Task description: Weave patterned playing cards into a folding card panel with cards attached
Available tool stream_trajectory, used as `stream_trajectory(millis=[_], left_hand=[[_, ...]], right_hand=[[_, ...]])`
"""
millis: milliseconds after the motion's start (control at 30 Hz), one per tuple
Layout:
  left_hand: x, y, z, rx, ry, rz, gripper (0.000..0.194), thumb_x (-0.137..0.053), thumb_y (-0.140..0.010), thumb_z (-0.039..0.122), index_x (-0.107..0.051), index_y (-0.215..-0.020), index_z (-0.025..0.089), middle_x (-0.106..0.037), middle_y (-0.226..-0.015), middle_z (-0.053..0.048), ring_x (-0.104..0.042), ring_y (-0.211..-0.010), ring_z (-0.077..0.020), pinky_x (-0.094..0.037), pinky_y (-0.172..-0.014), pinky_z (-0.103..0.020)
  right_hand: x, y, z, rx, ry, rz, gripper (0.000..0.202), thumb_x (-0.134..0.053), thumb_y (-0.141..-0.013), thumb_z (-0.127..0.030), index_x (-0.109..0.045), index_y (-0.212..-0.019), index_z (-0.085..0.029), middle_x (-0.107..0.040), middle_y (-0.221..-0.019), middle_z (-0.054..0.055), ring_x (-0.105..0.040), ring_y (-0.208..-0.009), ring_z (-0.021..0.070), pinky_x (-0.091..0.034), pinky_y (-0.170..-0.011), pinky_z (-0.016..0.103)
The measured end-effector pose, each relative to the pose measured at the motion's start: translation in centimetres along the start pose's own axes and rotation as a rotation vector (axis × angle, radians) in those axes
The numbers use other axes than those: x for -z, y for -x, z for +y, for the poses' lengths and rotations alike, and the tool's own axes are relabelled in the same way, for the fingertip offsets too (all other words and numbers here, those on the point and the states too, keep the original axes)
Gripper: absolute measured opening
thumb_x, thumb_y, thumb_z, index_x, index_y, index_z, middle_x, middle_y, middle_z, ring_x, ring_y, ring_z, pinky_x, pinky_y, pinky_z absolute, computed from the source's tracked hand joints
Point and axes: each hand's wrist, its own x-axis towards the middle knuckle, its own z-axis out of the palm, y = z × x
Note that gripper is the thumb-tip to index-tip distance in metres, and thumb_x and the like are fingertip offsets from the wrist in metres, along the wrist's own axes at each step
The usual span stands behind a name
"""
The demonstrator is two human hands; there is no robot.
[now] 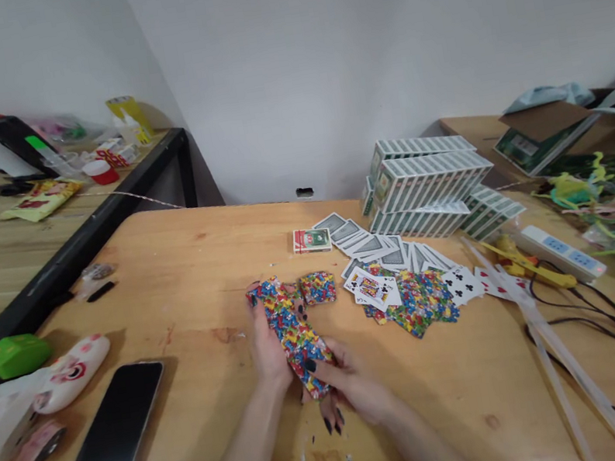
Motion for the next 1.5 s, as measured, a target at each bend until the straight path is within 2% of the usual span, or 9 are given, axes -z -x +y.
stream_trajectory(millis=[67, 100, 167, 300, 433, 600, 800, 1133, 1500], left_hand=[[0.2, -0.2, -0.1, 0.032, 0.027, -0.011, 0.033, -0.051, -0.074, 0.045, -0.063, -0.085, 0.017, -0.066, -0.074, -0.002, -0.063, -0.072, -0.0182, -0.05, -0.065, -0.029], [0.2, -0.2, 0.0, 0.038, 0.039, -0.011, 0.033, -0.05, -0.074, 0.046, -0.063, -0.084, 0.017, -0.066, -0.074, -0.002, -0.063, -0.072, -0.0186, -0.05, -0.065, -0.029], [0.1, -0.2, 0.3, 0.022, 0.065, -0.005, 0.032, -0.05, -0.074, 0.045, -0.063, -0.082, 0.016, -0.066, -0.072, -0.003, -0.063, -0.072, -0.0191, -0.05, -0.066, -0.029], [-0.2, 0.1, 1.1, -0.043, 0.148, 0.033, 0.023, -0.051, -0.073, 0.037, -0.062, -0.078, 0.018, -0.067, -0.075, -0.003, -0.063, -0.068, -0.0187, -0.05, -0.066, -0.032], [0.2, -0.3, 1.9, -0.036, 0.234, 0.054, 0.021, -0.05, -0.073, 0.037, -0.059, -0.069, 0.018, -0.066, -0.079, -0.006, -0.062, -0.07, -0.0202, -0.049, -0.068, -0.037], [1.3, -1.5, 2.4, 0.045, 0.299, 0.05, 0.019, -0.048, -0.073, 0.031, -0.056, -0.062, 0.018, -0.064, -0.073, -0.005, -0.061, -0.067, -0.0193, -0.047, -0.072, -0.041], [1.9, -2.5, 1.9, 0.043, 0.266, 0.161, 0.018, -0.043, -0.07, 0.023, -0.058, -0.065, 0.017, -0.064, -0.069, -0.004, -0.061, -0.068, -0.0193, -0.047, -0.067, -0.036], [1.8, -1.7, 1.2, 0.027, 0.329, 0.004, 0.014, -0.046, -0.067, 0.026, -0.047, -0.056, 0.018, -0.051, -0.059, 0.0, -0.049, -0.053, -0.0117, -0.041, -0.053, -0.025], [2.3, -2.0, 0.6, 0.036, 0.378, 0.021, 0.015, -0.048, -0.067, 0.025, -0.049, -0.055, 0.017, -0.053, -0.059, -0.001, -0.049, -0.051, -0.0114, -0.04, -0.051, -0.024]], right_hand=[[-0.2, 0.2, -0.7, 0.16, 0.217, 0.159, 0.045, -0.058, -0.073, -0.041, -0.041, -0.107, -0.017, -0.063, -0.087, 0.007, -0.062, -0.055, 0.0143, -0.049, -0.047, 0.026], [-0.3, 0.3, -0.9, 0.265, 0.335, 0.217, 0.049, -0.063, -0.069, -0.035, -0.041, -0.11, -0.019, -0.06, -0.101, 0.009, -0.063, -0.078, 0.0179, -0.052, -0.064, 0.03], [-0.6, 0.4, -1.0, 0.382, 0.521, 0.325, 0.057, -0.067, -0.064, -0.029, -0.04, -0.113, -0.02, -0.054, -0.111, 0.01, -0.055, -0.099, 0.0222, -0.046, -0.083, 0.036], [-0.9, 0.2, -0.3, 0.413, 0.795, 0.49, 0.056, -0.066, -0.061, -0.026, -0.042, -0.111, -0.02, -0.054, -0.102, 0.009, -0.055, -0.092, 0.0244, -0.048, -0.079, 0.039], [-0.7, 0.1, -0.1, 0.481, 0.966, 0.562, 0.05, -0.062, -0.063, -0.024, -0.045, -0.11, -0.02, -0.053, -0.1, 0.01, -0.054, -0.091, 0.0245, -0.048, -0.077, 0.039], [-0.1, -0.1, -0.3, 0.556, 1.069, 0.618, 0.053, -0.06, -0.066, -0.027, -0.044, -0.116, -0.019, -0.052, -0.106, 0.012, -0.051, -0.1, 0.0264, -0.045, -0.083, 0.041], [0.5, -0.4, 0.2, 0.525, 1.07, 0.585, 0.048, -0.061, -0.067, -0.032, -0.046, -0.111, -0.019, -0.056, -0.1, 0.011, -0.055, -0.093, 0.0247, -0.048, -0.079, 0.039], [1.1, -0.5, 1.0, 0.572, 1.116, 0.575, 0.049, -0.062, -0.065, -0.032, -0.048, -0.11, -0.018, -0.057, -0.1, 0.012, -0.056, -0.093, 0.0253, -0.048, -0.078, 0.04], [1.0, -0.3, 0.3, 0.536, 1.126, 0.523, 0.049, -0.062, -0.066, -0.031, -0.047, -0.111, -0.016, -0.057, -0.099, 0.013, -0.056, -0.093, 0.025, -0.048, -0.08, 0.039]])
